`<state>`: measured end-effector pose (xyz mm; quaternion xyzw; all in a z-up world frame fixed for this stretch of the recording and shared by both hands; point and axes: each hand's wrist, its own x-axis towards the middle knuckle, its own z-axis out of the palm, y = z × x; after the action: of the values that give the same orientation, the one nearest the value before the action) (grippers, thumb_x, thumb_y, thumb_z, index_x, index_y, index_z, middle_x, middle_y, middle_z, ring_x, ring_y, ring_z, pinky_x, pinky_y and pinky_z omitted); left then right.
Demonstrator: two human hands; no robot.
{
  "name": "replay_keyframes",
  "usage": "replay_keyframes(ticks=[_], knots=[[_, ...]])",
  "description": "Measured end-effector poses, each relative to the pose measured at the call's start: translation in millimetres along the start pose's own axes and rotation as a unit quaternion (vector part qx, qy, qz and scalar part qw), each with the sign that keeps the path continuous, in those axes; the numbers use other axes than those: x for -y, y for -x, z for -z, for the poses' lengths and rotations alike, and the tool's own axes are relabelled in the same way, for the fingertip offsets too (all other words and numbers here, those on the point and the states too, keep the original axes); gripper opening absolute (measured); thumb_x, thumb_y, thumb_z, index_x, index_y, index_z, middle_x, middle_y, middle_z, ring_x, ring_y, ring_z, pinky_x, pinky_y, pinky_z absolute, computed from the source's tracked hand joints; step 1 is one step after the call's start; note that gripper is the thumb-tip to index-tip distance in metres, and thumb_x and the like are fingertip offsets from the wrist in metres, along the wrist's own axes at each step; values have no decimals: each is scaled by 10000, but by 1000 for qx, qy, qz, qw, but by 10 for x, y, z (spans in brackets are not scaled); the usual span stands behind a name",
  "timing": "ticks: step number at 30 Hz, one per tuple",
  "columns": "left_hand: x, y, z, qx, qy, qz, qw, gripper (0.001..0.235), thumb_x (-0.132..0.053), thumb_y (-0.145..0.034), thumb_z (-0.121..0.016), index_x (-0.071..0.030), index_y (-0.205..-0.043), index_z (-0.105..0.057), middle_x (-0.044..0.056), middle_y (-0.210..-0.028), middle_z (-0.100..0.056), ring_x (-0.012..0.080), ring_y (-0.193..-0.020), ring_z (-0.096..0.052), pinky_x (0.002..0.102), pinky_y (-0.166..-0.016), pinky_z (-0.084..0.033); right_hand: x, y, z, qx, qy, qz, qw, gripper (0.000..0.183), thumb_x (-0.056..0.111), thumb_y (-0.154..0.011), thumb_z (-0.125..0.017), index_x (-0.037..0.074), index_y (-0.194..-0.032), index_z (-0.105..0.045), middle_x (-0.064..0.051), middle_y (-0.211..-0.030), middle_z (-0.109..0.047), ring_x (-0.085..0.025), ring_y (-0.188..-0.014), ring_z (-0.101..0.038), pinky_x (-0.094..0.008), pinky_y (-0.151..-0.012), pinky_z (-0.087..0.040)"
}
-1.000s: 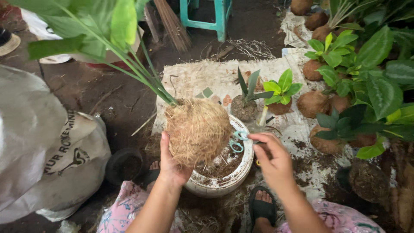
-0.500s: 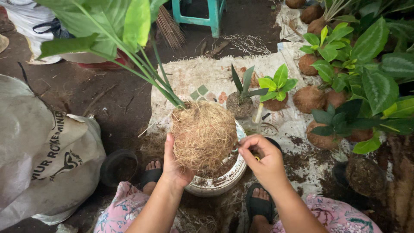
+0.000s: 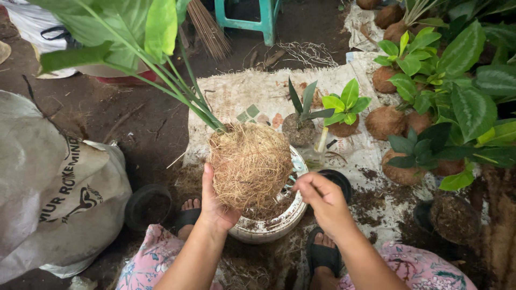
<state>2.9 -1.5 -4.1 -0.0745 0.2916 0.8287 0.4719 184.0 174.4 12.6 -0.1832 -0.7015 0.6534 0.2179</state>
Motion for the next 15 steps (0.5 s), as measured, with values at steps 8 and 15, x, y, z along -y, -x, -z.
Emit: replay_keyframes(ticks=[8,15], knots=[[-21,-4,0,-2,5,-4,1000,944,-807,-773,-507,-189,-1486,-503,83,-1450,-592,330,-1323,-552,549,-1104,-424,158,-43,101,-3,-184,169,968,215,203,-1073,-584,86,-911,-660,-130,-1310,-625,-171,-1120,-577,-294,-1012,-457],[-6,9,-15,-41,-16,19,999,945,-811,-789,-456,-185,-1496,-491,115,-1469,-577,347,-1335,-543,563,-1098,-419,191,-81,25,-19,-238,6,971,144,184,-1047,-552,87,-978,-634,-162,-1267,-714,-178,-861,-640,-295,-734,-513]])
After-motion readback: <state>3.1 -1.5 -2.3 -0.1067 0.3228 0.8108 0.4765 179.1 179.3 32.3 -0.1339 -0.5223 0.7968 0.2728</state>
